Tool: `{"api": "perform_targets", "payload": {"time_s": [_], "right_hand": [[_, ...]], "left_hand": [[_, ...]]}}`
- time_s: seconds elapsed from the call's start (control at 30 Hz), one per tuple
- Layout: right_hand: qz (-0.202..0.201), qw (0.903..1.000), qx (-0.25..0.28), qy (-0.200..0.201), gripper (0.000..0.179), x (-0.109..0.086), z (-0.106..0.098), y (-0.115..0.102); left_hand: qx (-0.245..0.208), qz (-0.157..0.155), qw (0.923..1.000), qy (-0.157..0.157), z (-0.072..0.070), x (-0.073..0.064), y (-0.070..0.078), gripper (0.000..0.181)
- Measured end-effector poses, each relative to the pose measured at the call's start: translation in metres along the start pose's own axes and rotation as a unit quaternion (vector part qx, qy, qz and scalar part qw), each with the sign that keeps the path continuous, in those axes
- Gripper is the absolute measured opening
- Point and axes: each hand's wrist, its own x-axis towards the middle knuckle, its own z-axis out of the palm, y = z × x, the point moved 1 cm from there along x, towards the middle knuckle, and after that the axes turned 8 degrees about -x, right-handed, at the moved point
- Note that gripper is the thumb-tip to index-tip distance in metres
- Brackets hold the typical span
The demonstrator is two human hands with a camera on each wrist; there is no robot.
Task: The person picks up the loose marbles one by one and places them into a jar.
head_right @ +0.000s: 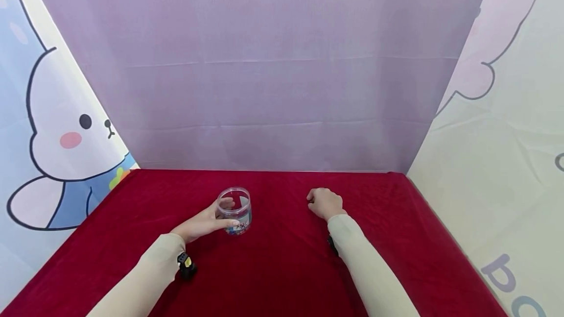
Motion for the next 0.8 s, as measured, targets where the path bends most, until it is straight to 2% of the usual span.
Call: {"api": "perform_targets", "payload": {"time_s": [0.27,0.8], "right_hand": [[0.009,0.9999,0.001,0.006,0.010,-0.0028,-0.0012,-0.0005],[0.011,0.9999,0.002,0.013,0.008,-0.0071,-0.0033,-0.0010]], "left_hand": [[-0.003,0.001,1.0000,-0.001,-0.0009,-0.0047,0.0022,0.089],[-0.004,0.003,1.0000,-0.003,-0.0016,-0.0075,0.0036,0.091]]}}
